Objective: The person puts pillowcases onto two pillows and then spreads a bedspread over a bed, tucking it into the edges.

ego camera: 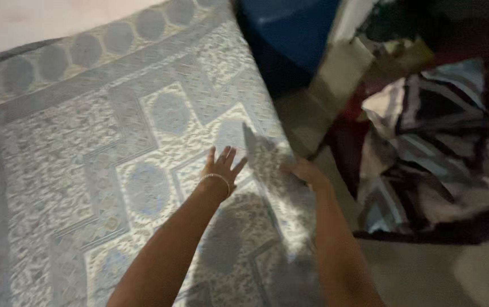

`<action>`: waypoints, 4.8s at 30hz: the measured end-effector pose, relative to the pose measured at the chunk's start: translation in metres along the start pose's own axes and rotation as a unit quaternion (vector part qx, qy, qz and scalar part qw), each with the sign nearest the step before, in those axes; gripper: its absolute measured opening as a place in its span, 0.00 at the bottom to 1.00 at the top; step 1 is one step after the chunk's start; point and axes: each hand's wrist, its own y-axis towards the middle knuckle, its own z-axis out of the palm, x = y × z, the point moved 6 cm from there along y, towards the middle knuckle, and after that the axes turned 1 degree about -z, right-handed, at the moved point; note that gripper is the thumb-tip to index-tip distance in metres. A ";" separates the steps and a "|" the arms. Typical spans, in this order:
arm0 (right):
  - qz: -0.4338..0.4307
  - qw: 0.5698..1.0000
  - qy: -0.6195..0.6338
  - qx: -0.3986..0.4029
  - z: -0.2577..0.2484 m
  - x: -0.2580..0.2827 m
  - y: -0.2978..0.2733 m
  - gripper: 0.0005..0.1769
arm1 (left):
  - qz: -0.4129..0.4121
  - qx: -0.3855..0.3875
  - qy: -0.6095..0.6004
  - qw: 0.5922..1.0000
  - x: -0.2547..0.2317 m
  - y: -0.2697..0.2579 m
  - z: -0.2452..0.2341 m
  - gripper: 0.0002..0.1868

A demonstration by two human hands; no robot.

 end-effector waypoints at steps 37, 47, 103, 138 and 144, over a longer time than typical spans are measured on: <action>0.088 0.982 0.160 -0.056 -0.009 0.033 -0.009 0.49 | 0.012 -0.029 -0.235 0.971 -0.043 0.055 0.008 0.75; 0.020 0.976 0.058 -0.209 -0.062 0.031 -0.052 0.52 | 0.042 0.062 -0.114 0.991 -0.032 0.061 0.008 0.68; 0.239 0.970 0.005 -0.039 0.033 -0.378 -0.305 0.50 | 0.362 -0.122 -0.114 0.917 -0.283 -0.015 0.026 0.56; -0.180 0.766 -0.588 -0.186 0.060 0.165 0.079 0.42 | -0.117 -0.229 -0.278 0.926 0.044 0.232 0.023 0.32; -0.247 0.785 -0.512 -0.245 0.045 0.188 0.128 0.34 | -0.159 -0.259 -0.342 0.889 0.074 0.263 0.023 0.34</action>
